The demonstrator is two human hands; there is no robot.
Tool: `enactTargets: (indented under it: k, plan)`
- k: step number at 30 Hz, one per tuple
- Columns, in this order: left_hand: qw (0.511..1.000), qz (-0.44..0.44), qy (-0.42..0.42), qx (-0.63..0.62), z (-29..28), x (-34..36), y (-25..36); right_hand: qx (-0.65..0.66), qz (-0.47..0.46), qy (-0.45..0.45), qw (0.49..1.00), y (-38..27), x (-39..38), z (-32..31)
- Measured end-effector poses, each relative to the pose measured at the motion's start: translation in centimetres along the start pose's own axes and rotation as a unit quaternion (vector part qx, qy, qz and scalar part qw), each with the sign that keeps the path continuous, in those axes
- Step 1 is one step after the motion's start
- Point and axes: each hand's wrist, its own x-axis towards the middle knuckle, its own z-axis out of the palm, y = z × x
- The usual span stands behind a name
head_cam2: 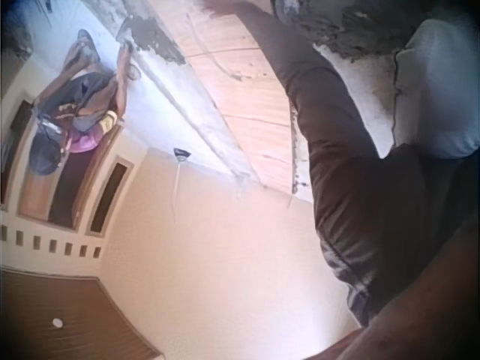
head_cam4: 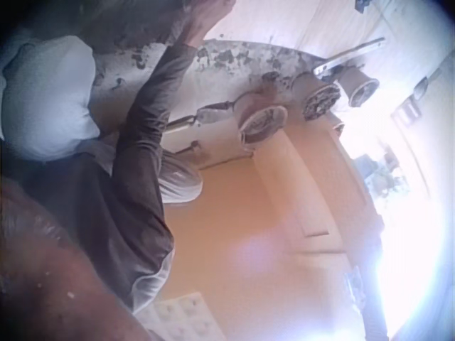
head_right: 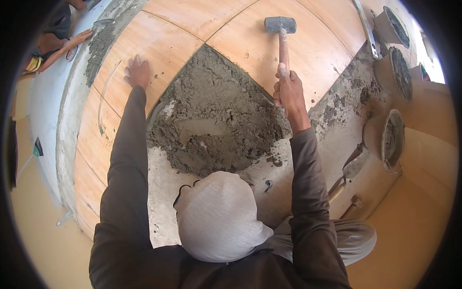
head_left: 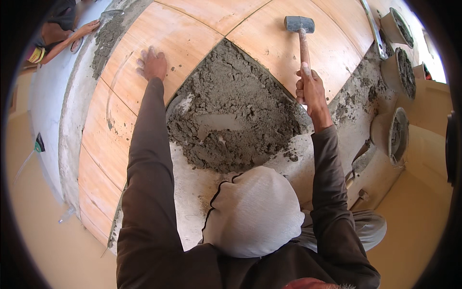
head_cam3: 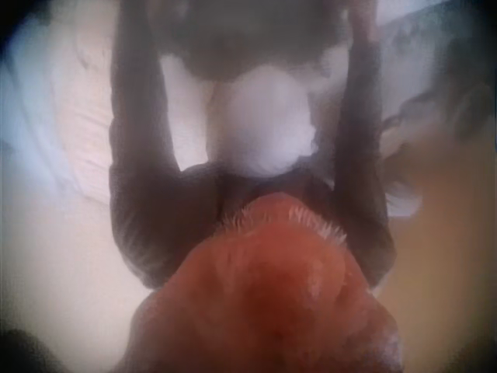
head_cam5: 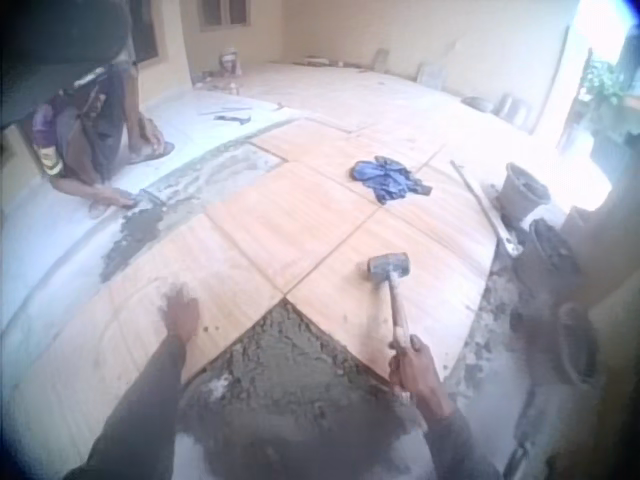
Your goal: The person installs ceramic floor tiles by spreading cement with a trowel, placing tiles, and tapping them into place with a rubber mallet. They also wipe the tiles with a cloth and use a spirit level to check alignment.
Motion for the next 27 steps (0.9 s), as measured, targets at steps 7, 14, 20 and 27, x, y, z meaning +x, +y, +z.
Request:
enactTargets:
  k: [7, 14, 20, 27]
  plan:
    - [0.902, 0.417, -0.109, -0.005, 4.2, -15.9, 21.1, -0.021, -0.135, 0.092, 0.986, 5.4, -6.8, -5.2]
    - [0.876, 0.427, -0.225, 0.023, 7.9, -19.1, 29.4, -0.132, -0.192, 0.222, 0.947, 9.4, -6.9, -11.4]
    - [0.876, 0.419, -0.236, 0.043, 7.9, -19.4, 31.2, -0.277, -0.101, 0.222, 0.929, 13.2, -7.4, -12.5]
    - [0.889, 0.356, -0.275, 0.090, 7.0, -20.3, 33.1, -0.214, -0.128, 0.259, 0.933, 8.6, -12.7, -10.9]
